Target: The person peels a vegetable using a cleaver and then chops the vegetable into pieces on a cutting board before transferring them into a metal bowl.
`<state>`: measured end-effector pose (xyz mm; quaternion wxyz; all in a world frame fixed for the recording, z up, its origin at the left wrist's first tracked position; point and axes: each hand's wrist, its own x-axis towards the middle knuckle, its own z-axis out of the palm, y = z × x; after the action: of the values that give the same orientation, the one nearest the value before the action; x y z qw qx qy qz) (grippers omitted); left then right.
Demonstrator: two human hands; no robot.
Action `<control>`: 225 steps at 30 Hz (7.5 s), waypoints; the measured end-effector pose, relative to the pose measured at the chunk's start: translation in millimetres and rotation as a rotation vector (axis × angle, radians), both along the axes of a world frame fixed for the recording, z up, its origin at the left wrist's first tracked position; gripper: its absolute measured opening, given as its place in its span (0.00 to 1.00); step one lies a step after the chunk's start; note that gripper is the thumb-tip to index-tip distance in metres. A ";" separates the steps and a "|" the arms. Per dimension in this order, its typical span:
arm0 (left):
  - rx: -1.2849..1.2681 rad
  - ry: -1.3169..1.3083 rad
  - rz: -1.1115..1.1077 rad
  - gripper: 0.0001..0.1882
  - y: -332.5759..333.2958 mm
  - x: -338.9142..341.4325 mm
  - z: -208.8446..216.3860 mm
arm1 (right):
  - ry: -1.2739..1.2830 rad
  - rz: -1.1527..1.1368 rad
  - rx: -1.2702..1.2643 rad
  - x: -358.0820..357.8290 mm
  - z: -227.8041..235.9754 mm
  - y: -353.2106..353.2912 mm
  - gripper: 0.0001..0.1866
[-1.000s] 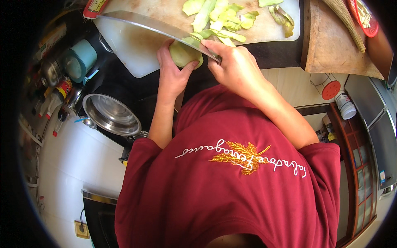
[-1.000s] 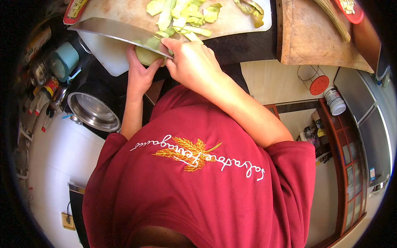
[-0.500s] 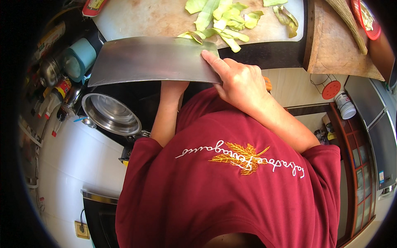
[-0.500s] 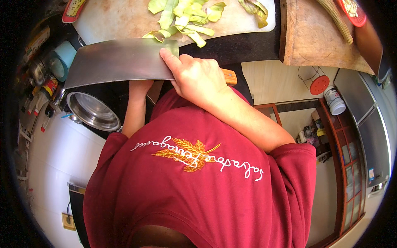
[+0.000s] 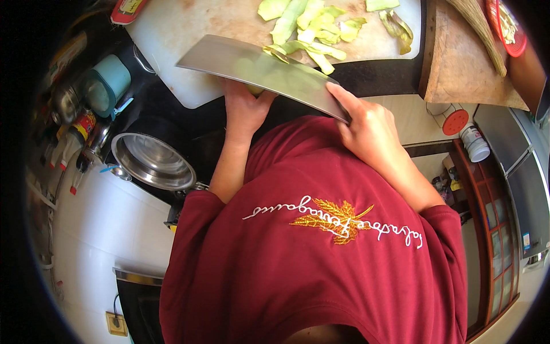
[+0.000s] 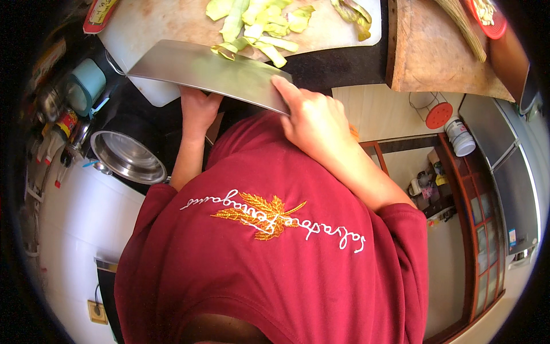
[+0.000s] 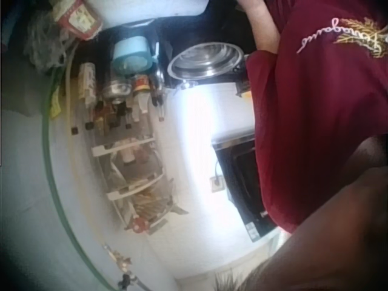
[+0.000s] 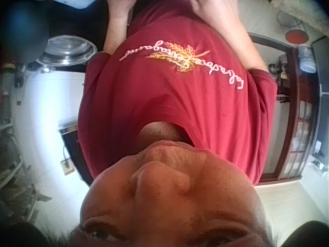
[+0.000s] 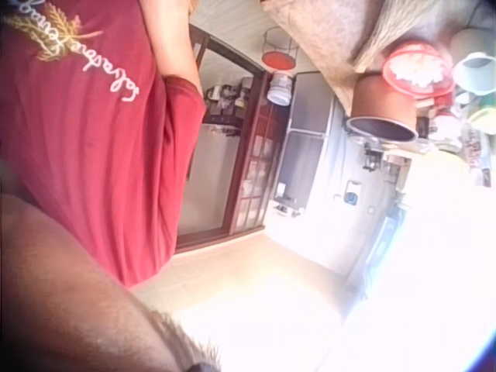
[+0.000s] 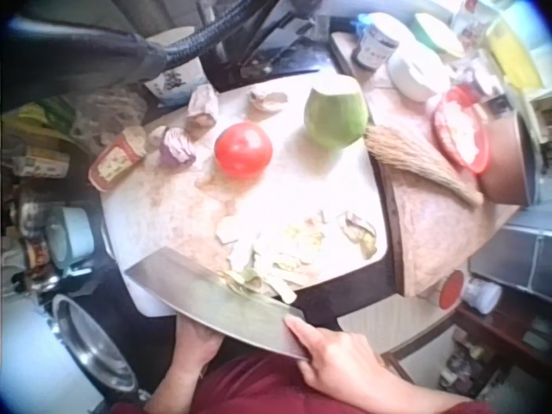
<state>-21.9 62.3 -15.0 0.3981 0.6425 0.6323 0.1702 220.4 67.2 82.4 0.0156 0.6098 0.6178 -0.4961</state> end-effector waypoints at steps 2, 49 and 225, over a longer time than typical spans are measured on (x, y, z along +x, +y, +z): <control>0.024 -0.017 0.035 0.36 5.3 6.0 8.7 | 0.043 -0.031 0.043 -14.1 -3.6 13.3 0.30; -0.015 -0.221 0.409 0.13 -23.9 -0.9 -18.1 | 0.135 0.042 0.326 -28.5 -37.9 -28.4 0.45; 0.163 0.162 -0.409 0.27 80.7 64.0 57.2 | -0.187 0.332 0.565 108.4 42.4 12.2 0.27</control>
<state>42.1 143.1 42.3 0.3191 0.7988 0.5030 0.0846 328.8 79.4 124.8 -0.0167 0.5242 0.8175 -0.2381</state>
